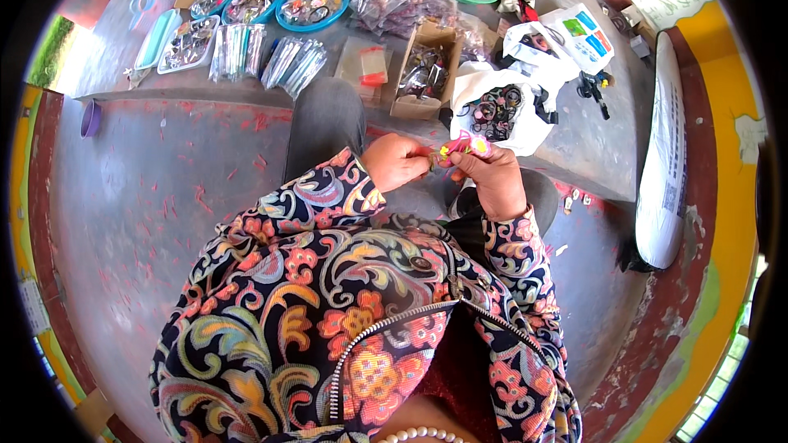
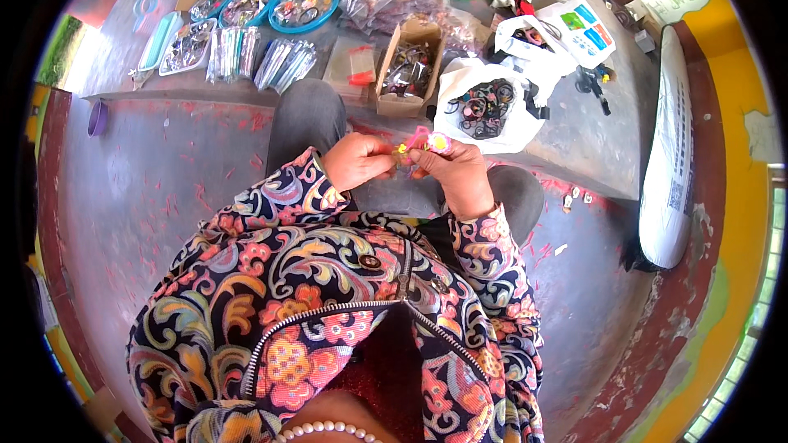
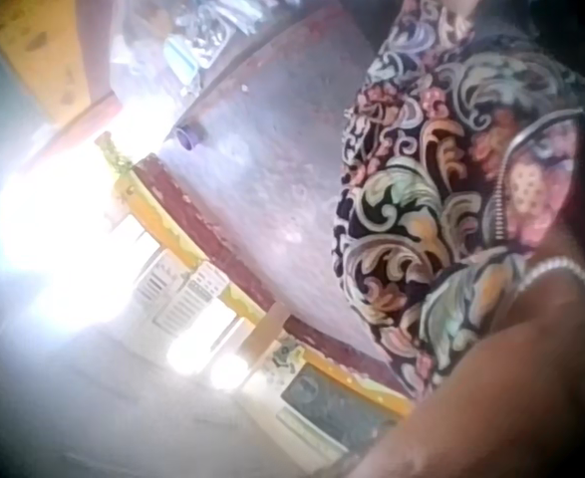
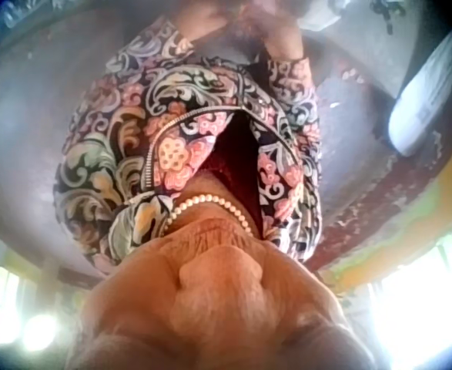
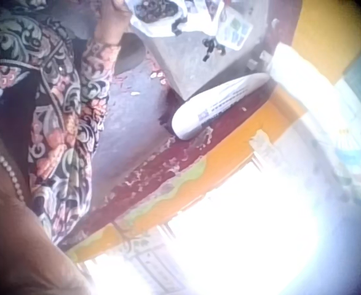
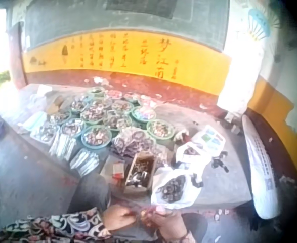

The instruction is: The person assembles small keychains by hand, picking up components from a nearby box and attaching them to a plastic bag. They handle multiple small items, including a red piece and a yellow piece, and manipulate them to form finished keychains.

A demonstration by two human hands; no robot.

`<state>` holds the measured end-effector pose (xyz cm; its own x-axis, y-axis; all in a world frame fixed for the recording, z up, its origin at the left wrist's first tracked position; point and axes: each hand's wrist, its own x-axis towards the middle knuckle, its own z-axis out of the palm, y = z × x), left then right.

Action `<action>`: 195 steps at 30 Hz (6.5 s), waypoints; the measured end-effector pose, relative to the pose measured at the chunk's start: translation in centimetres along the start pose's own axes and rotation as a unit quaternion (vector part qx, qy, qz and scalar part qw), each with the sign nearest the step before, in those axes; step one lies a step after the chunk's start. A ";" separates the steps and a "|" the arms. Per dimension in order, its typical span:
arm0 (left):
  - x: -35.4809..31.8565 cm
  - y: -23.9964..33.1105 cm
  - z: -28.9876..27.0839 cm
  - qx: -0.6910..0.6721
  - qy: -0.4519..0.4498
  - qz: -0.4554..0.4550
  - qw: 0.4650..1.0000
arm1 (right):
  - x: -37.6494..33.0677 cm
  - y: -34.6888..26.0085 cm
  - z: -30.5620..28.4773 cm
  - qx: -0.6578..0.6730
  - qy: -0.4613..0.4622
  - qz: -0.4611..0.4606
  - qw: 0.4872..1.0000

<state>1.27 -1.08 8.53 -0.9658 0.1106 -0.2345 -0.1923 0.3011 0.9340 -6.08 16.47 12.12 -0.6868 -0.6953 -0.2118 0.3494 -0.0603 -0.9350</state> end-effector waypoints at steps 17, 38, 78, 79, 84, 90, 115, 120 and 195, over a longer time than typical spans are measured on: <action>0.1 0.6 0.5 0.092 0.101 0.068 0.988 | -0.2 1.1 1.4 -0.255 0.092 -0.067 0.960; 0.2 -1.0 1.3 0.014 0.016 0.008 1.000 | 0.5 1.3 0.3 -0.479 0.052 -0.236 0.844; -0.1 -0.7 1.9 -0.236 -0.061 -0.113 0.963 | 0.7 2.3 -1.8 -0.455 -0.058 -0.138 0.878; -0.2 -0.4 1.9 -0.231 -0.055 -0.117 0.964 | 0.7 2.4 -1.7 -0.455 -0.063 -0.133 0.878; -0.3 -0.1 2.2 -0.202 -0.040 -0.109 0.972 | 0.9 2.4 -1.6 -0.453 -0.097 -0.132 0.877; 0.1 -1.2 2.8 -0.216 -0.043 -0.087 0.972 | 1.5 3.8 -2.2 -0.445 -0.139 -0.096 0.879; 0.8 -3.1 2.7 -0.194 -0.040 -0.090 0.976 | 0.8 2.5 -1.0 -0.330 0.096 -0.131 0.930; 0.5 -2.3 2.5 -0.247 -0.035 -0.079 0.965 | 0.7 1.8 -0.3 -0.481 0.063 -0.250 0.838; -0.1 -1.7 3.0 -0.154 0.016 -0.041 0.987 | 1.0 2.5 -0.6 -0.511 -0.037 -0.157 0.844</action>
<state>2.18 1.24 6.20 -0.9486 0.0672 -0.3092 -0.3096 0.0048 0.9509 -6.28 16.05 9.39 -0.5884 -0.8051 0.0752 -0.6010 0.3733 -0.7067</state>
